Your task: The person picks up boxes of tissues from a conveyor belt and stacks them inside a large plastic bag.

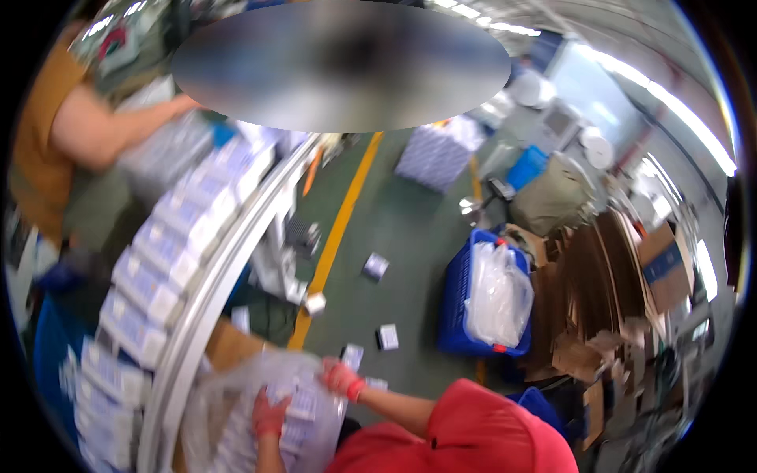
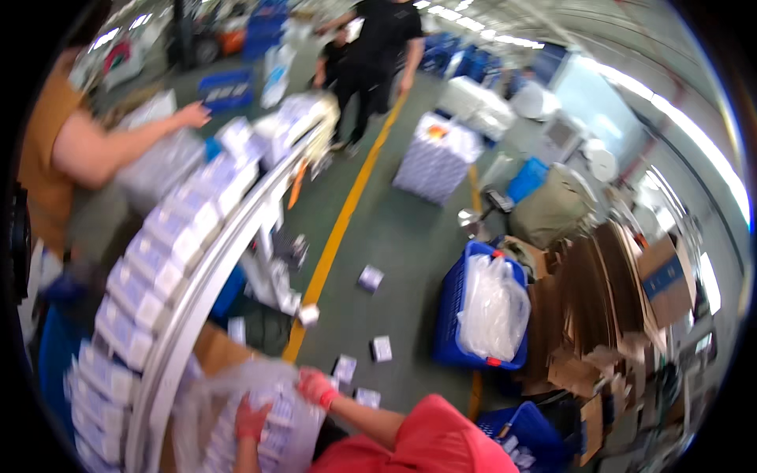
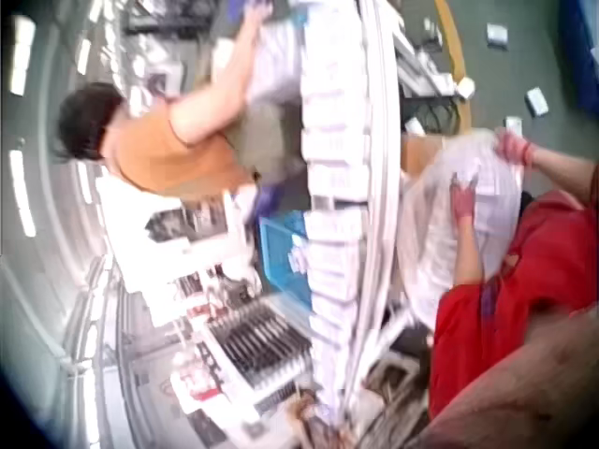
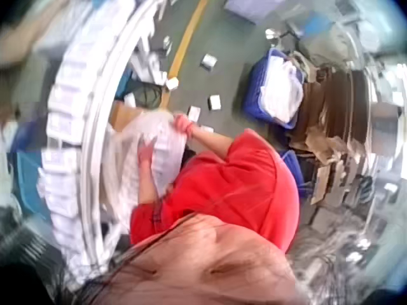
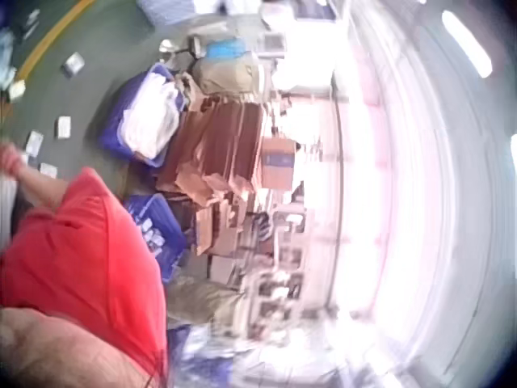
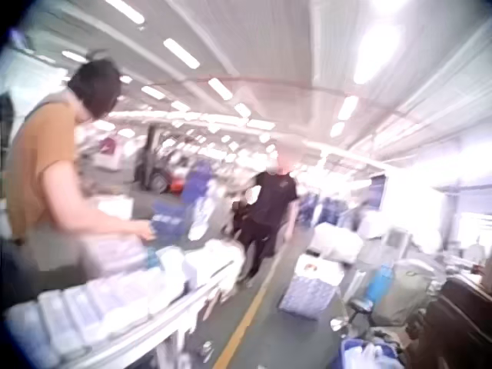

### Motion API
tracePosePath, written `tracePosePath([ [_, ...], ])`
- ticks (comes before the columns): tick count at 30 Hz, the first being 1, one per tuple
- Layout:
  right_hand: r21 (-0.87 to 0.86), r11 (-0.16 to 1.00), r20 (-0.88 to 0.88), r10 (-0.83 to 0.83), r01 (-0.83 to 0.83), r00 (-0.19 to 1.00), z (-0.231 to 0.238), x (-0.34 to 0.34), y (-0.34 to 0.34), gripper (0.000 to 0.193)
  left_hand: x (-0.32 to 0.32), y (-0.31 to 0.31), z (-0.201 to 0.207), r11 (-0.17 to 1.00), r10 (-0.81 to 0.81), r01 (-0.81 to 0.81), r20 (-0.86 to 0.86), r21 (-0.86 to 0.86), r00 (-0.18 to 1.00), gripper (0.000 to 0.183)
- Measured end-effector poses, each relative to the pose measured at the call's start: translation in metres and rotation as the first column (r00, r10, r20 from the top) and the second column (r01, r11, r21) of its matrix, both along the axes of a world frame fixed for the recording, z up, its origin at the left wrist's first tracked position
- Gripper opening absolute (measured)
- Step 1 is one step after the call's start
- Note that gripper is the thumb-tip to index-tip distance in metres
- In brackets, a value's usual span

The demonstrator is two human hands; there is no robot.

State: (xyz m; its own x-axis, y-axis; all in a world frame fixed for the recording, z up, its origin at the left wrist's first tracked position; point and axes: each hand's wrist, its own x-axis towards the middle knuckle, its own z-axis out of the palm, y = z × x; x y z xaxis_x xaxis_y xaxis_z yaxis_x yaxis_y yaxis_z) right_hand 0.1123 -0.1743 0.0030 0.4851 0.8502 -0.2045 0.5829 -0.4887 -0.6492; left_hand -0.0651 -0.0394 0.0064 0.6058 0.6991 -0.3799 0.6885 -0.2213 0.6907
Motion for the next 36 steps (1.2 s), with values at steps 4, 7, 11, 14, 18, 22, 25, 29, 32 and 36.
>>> tracePosePath([
  [4, 0.088, 0.995, 0.285, 0.016, -0.043, 0.958, 0.011, -0.001, -0.039, 0.021, 0.024, -0.058, 0.013, 0.958, -0.278, 0.277, 0.015, 0.074, 0.96, 0.069],
  [7, 0.237, 0.96, 0.021, -0.161, 0.151, 0.987, 0.122, -0.024, 0.001, 0.031, -0.004, -0.063, 0.026, 0.995, -0.102, 0.101, 0.008, 0.023, 0.995, 0.06],
  [11, 0.389, 0.878, 0.092, 0.264, -0.279, 0.96, 0.141, -0.066, 0.021, 0.036, -0.114, -0.042, 0.055, 0.794, 0.143, -0.198, 0.14, 0.575, 0.98, 0.054],
  [14, -0.421, 0.827, -0.048, 0.391, -0.373, 0.919, 0.113, -0.08, 0.045, 0.061, -0.226, -0.03, 0.046, 0.601, 0.617, -0.633, 0.218, 0.488, 0.756, 0.058],
  [18, -0.594, 0.782, 0.033, 0.259, -0.189, 0.965, 0.068, -0.088, 0.047, 0.082, -0.271, -0.045, 0.001, 0.789, 0.589, -0.599, 0.112, 0.136, 0.801, 0.067],
  [22, -0.585, 0.805, 0.215, 0.271, -0.098, 0.938, 0.06, -0.077, 0.046, 0.069, -0.215, -0.066, 0.006, 0.817, 0.558, -0.563, 0.076, 0.12, 0.826, 0.068],
  [25, -0.618, 0.784, 0.331, 0.328, -0.059, 0.885, 0.033, -0.052, 0.022, 0.05, -0.181, -0.092, 0.035, 0.826, 0.551, -0.557, 0.087, 0.086, 0.83, 0.07],
  [29, -0.528, 0.827, 0.426, 0.454, -0.193, 0.782, 0.082, -0.099, 0.077, 0.042, -0.197, -0.1, -0.008, 0.811, 0.573, -0.583, 0.127, 0.051, 0.809, 0.08],
  [32, -0.416, 0.781, 0.141, 0.561, -0.465, 0.816, 0.045, -0.098, 0.119, 0.047, -0.176, -0.068, 0.003, 0.849, 0.507, -0.522, 0.152, 0.08, 0.848, 0.084],
  [36, -0.466, 0.311, -0.283, 0.834, -0.828, 0.473, 0.014, -0.138, 0.129, 0.058, -0.176, -0.056, -0.039, 0.906, 0.385, -0.392, 0.074, 0.158, 0.92, 0.068],
])
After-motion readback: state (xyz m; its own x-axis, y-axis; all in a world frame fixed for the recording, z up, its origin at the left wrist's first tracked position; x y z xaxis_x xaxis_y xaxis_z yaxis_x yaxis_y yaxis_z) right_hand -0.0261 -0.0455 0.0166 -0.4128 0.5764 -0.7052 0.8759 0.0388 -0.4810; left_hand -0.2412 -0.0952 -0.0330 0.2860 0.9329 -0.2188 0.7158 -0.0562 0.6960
